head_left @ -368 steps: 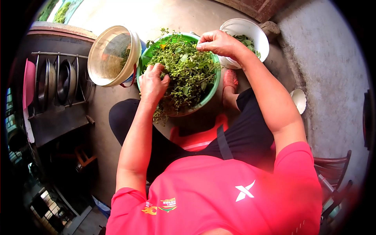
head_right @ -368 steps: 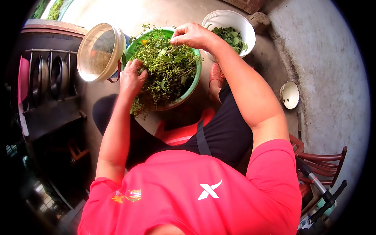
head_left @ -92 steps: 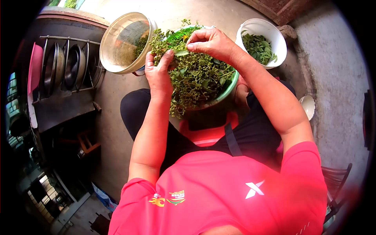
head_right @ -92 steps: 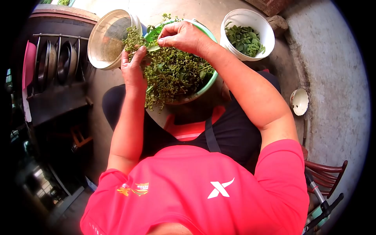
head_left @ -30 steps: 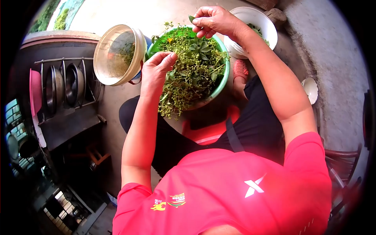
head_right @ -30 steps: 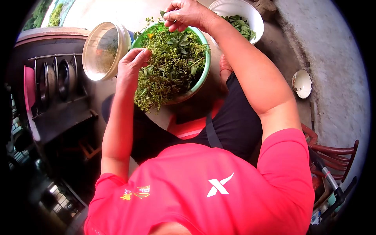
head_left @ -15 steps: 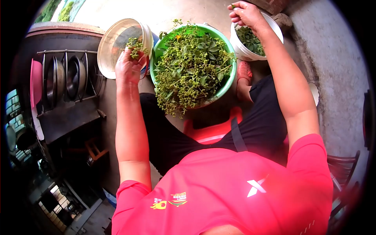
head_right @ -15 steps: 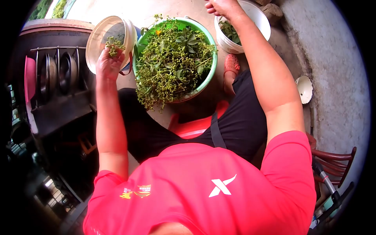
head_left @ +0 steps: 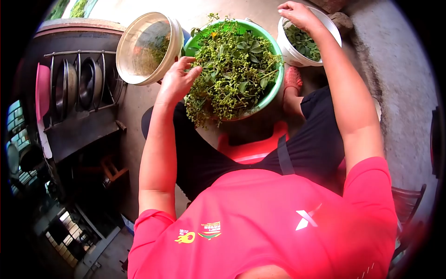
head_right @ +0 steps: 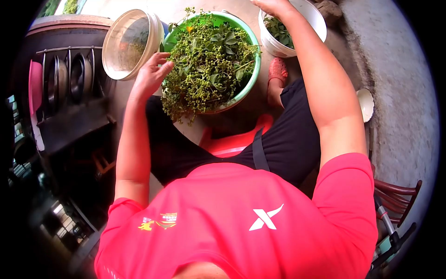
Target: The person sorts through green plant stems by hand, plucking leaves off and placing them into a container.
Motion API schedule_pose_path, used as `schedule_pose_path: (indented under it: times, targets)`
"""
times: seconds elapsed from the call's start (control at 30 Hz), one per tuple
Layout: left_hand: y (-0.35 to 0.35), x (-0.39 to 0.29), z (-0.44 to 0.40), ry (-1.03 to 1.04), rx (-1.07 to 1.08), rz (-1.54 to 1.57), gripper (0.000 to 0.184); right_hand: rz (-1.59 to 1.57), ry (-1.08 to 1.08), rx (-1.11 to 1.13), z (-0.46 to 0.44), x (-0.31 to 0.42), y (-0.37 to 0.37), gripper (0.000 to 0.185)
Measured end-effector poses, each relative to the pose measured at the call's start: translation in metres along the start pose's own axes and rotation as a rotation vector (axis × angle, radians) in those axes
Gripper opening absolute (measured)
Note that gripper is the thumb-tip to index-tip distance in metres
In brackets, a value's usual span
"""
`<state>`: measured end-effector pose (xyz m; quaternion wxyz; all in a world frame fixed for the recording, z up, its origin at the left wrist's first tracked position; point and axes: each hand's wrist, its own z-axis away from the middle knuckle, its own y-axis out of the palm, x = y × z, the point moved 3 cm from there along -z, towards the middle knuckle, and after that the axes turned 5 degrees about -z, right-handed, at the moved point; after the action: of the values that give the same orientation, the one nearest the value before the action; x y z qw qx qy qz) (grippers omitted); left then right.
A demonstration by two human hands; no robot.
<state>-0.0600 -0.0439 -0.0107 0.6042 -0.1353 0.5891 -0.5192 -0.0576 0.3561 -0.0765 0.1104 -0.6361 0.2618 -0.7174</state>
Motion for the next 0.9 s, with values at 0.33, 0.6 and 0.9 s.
schedule_pose_path:
  times: [0.33, 0.6, 0.9]
  targets:
    - [0.003, -0.006, 0.007, -0.150, 0.058, 0.139, 0.013, 0.106, -0.101, 0.229, 0.039, 0.092, 0.049, 0.029]
    - [0.000, -0.013, 0.001, -0.182, -0.038, 0.515, 0.008, -0.036, -0.261, 0.459, 0.085, 0.136, 0.106, 0.024]
    - [-0.009, 0.004, -0.001, -0.239, -0.157, 0.265, 0.050, 0.085, -0.361, 0.496, 0.093, 0.140, 0.117, 0.020]
